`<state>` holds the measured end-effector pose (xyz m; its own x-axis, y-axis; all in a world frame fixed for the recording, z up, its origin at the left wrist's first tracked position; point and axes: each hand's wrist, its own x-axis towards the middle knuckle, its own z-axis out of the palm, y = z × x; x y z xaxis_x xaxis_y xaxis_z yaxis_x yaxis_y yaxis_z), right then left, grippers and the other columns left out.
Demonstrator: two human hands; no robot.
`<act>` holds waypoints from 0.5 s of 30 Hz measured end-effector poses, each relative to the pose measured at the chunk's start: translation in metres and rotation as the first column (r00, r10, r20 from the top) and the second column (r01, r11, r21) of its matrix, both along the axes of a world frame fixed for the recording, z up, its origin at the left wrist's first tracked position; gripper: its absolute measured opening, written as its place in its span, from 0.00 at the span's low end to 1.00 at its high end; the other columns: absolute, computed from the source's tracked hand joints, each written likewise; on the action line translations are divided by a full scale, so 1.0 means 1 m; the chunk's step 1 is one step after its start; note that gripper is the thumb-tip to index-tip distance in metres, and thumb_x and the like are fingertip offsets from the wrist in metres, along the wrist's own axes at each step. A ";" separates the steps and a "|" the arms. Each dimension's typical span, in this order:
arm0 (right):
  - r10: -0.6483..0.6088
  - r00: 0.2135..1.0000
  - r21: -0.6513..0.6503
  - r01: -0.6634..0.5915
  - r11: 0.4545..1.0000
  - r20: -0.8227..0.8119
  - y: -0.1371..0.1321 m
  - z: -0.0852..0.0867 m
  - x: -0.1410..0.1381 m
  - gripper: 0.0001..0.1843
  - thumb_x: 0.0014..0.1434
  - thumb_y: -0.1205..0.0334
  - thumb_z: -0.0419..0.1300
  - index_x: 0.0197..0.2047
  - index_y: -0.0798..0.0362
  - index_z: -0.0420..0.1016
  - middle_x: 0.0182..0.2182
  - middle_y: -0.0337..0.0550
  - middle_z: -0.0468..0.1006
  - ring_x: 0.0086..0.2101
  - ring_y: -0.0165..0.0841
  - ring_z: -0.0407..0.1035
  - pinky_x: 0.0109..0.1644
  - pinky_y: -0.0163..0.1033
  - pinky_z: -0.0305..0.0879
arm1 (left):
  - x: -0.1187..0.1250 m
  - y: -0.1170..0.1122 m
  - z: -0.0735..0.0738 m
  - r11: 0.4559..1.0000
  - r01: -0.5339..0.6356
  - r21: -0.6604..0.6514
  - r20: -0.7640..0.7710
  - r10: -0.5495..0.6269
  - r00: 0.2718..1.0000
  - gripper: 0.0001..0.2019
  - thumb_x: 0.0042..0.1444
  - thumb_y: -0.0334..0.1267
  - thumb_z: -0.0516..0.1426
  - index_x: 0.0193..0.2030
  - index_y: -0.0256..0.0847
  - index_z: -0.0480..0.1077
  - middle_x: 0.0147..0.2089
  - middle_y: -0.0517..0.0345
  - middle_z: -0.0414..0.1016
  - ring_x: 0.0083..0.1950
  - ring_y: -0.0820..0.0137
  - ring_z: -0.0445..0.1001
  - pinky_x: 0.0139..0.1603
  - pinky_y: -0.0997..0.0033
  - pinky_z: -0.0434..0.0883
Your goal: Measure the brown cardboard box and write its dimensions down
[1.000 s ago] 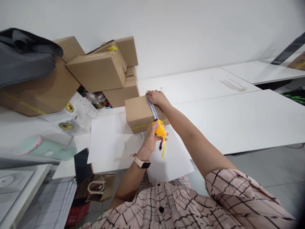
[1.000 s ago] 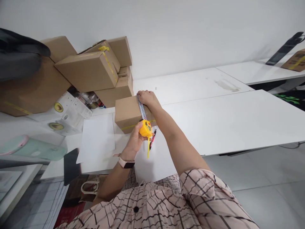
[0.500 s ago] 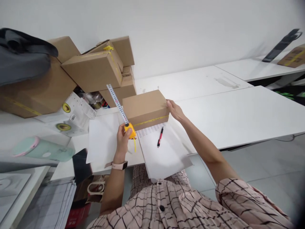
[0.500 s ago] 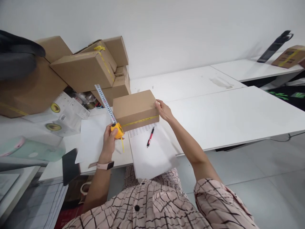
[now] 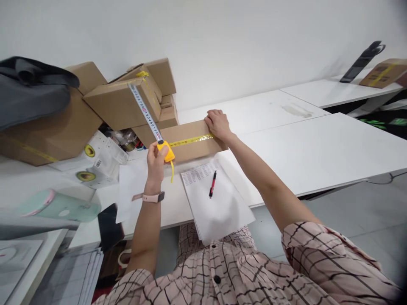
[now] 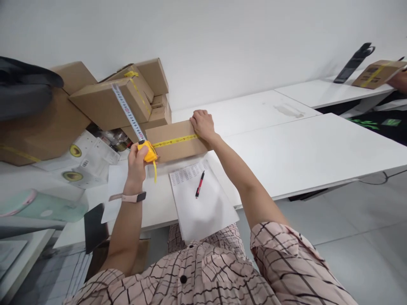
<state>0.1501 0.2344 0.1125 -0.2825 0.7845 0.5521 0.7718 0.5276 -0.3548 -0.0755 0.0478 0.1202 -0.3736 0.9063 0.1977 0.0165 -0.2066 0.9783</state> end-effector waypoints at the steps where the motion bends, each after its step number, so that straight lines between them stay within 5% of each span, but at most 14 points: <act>1: 0.018 1.000 -0.020 -0.018 1.000 0.024 0.001 0.001 -0.004 0.27 0.73 0.53 0.35 0.52 0.52 0.73 0.53 0.56 0.77 0.53 0.49 0.64 0.58 0.54 0.55 | 0.009 -0.003 -0.002 1.000 0.010 0.020 0.009 -0.010 1.000 0.27 0.46 0.52 0.67 0.49 0.45 0.66 0.46 0.56 0.73 0.33 0.70 0.77 0.27 0.71 0.75; 7: 0.009 0.998 -0.017 -0.008 1.000 0.061 0.001 0.000 -0.012 0.28 0.73 0.60 0.33 0.63 0.50 0.68 0.52 0.53 0.78 0.51 0.47 0.65 0.58 0.52 0.50 | 0.080 -0.037 -0.039 0.926 0.368 -0.086 0.169 -0.350 0.921 0.26 0.47 0.53 0.67 0.50 0.46 0.68 0.45 0.55 0.74 0.32 0.69 0.77 0.26 0.69 0.75; 15: 0.042 0.986 0.096 -0.058 0.994 0.162 0.003 -0.006 -0.010 0.29 0.71 0.55 0.40 0.73 0.41 0.56 0.46 0.50 0.76 0.49 0.48 0.61 0.56 0.53 0.49 | 0.093 -0.051 -0.078 0.865 0.465 -0.190 0.343 -0.385 0.857 0.29 0.45 0.55 0.68 0.50 0.47 0.66 0.48 0.54 0.75 0.30 0.67 0.78 0.21 0.68 0.73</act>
